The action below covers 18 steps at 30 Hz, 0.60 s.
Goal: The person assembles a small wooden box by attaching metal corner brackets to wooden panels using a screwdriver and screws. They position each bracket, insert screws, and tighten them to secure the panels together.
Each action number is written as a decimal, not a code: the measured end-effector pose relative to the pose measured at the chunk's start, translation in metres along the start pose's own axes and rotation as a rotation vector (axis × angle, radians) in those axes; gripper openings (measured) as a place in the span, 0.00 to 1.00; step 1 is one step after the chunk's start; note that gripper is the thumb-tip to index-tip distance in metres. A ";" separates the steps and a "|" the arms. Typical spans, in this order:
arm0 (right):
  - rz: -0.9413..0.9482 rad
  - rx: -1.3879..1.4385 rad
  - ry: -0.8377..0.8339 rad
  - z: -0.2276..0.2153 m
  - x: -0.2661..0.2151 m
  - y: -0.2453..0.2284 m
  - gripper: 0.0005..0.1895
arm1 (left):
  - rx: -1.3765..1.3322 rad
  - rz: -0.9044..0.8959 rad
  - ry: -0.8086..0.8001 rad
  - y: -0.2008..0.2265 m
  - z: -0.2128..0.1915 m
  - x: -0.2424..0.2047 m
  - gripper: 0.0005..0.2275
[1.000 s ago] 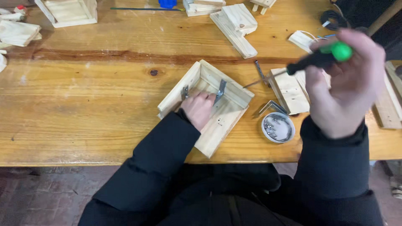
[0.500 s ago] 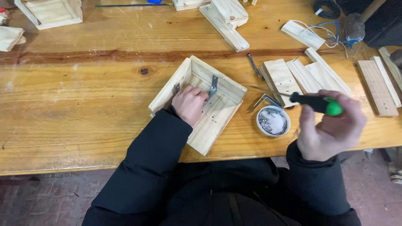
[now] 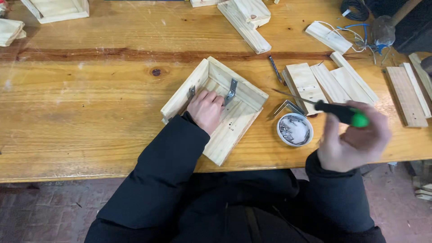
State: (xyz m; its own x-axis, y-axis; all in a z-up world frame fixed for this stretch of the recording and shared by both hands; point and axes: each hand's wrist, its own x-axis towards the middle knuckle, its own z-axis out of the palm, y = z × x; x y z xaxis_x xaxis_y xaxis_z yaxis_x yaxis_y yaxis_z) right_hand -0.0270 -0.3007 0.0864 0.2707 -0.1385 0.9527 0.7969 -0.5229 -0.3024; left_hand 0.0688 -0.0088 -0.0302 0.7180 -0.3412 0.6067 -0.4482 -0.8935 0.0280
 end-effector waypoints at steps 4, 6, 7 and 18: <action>-0.054 -0.080 0.118 -0.001 0.019 -0.013 0.29 | -0.056 -0.030 -0.062 -0.002 -0.006 -0.002 0.11; -0.037 -0.076 0.145 0.005 0.028 -0.017 0.21 | -0.134 -0.005 0.017 -0.002 -0.015 -0.005 0.16; -0.037 -0.076 0.145 0.009 0.030 -0.016 0.21 | -0.134 -0.004 0.017 0.001 -0.025 -0.008 0.16; 0.123 0.337 -0.251 0.102 0.055 -0.002 0.24 | -0.279 -0.027 0.156 0.007 -0.042 -0.045 0.10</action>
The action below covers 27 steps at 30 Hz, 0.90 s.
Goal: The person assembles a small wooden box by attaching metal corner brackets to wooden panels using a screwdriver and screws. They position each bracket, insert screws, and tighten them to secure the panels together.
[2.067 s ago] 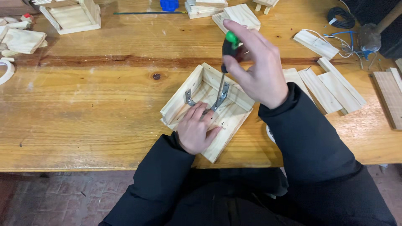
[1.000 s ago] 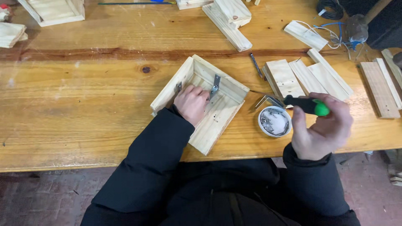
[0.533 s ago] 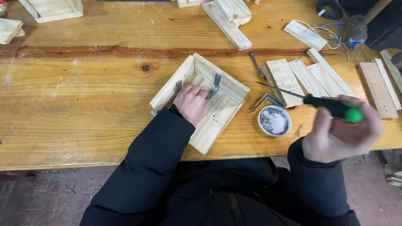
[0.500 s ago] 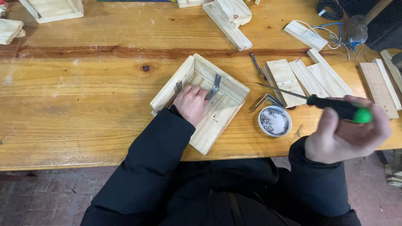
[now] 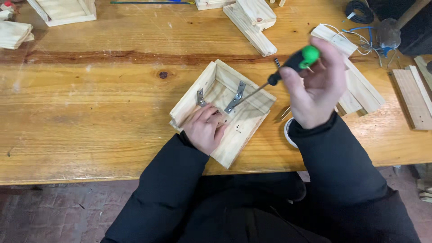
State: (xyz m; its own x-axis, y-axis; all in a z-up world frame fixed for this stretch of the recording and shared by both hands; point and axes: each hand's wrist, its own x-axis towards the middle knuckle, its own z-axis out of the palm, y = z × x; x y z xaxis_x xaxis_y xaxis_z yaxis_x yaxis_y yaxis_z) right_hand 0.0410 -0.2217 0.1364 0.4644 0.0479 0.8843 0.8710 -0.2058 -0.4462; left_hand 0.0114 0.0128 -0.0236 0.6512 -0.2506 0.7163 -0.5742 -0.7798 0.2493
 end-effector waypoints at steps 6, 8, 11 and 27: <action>0.044 -0.039 -0.144 0.013 0.004 0.003 0.25 | -0.009 -0.018 -0.010 0.004 -0.007 0.001 0.10; 0.055 -0.029 -0.143 0.016 0.004 0.003 0.25 | -0.008 -0.026 -0.028 0.003 -0.007 0.000 0.10; 0.055 -0.041 -0.128 0.015 0.006 0.001 0.25 | -0.010 -0.030 -0.047 0.002 -0.006 0.000 0.10; -0.047 -0.235 -0.169 0.026 0.027 -0.010 0.23 | -0.068 -0.013 -0.056 -0.001 -0.001 -0.001 0.12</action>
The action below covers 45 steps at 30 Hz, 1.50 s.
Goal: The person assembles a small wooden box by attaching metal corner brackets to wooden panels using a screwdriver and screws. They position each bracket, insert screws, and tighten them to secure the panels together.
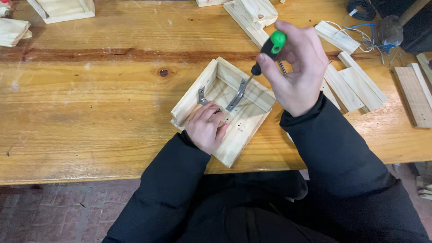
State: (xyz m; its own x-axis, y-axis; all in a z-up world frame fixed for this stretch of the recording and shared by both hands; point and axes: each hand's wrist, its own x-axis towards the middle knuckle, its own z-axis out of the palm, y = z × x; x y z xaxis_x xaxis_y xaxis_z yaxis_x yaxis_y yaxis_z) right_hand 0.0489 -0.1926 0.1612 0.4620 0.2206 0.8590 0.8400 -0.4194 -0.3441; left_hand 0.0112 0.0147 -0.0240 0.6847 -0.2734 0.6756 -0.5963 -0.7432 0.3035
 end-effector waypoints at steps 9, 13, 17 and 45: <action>0.126 0.075 -0.124 0.016 0.011 -0.004 0.26 | 0.055 -0.008 0.027 0.005 -0.004 0.000 0.11; 0.012 -0.007 -0.099 0.020 0.013 0.002 0.30 | 0.042 -0.008 0.022 0.006 -0.005 0.001 0.11; 0.079 0.105 -0.127 0.021 0.016 -0.009 0.28 | 0.078 -0.023 0.043 0.004 -0.001 -0.001 0.10; -0.234 -0.073 0.216 -0.105 -0.087 -0.019 0.21 | 0.049 0.021 -0.072 -0.003 0.018 0.053 0.05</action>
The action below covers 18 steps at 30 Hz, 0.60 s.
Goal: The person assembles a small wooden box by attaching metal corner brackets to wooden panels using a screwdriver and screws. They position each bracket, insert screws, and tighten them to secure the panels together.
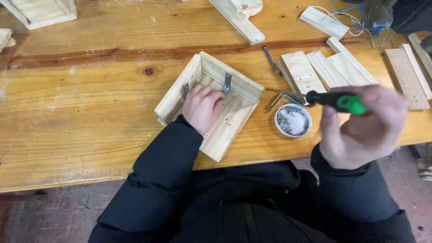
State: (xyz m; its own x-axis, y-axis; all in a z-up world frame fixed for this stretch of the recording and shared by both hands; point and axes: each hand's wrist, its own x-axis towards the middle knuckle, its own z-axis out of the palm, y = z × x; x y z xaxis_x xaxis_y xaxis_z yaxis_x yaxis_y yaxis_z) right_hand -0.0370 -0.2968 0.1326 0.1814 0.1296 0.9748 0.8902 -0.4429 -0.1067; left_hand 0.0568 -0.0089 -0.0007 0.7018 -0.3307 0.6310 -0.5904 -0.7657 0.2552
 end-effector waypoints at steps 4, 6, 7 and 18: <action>0.102 -0.062 0.052 0.010 -0.051 0.010 0.19 | -0.173 0.067 0.020 0.018 -0.010 0.002 0.05; 0.133 -0.053 0.046 0.016 -0.074 0.020 0.18 | -0.357 0.021 0.093 0.029 -0.008 -0.001 0.02; 0.137 -0.055 0.044 0.020 -0.080 0.020 0.18 | -0.360 0.020 0.089 0.035 -0.007 -0.002 0.02; 0.302 -0.427 -0.346 0.046 -0.124 -0.005 0.17 | -0.435 0.086 0.197 0.070 -0.007 -0.008 0.03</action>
State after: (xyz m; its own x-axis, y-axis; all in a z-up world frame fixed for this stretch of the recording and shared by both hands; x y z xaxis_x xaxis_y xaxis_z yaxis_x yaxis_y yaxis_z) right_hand -0.0450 -0.2698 0.0034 0.5872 0.1910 0.7866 0.5458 -0.8110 -0.2105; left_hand 0.0071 -0.0557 0.0172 0.5792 -0.2396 0.7792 -0.7842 -0.4246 0.4524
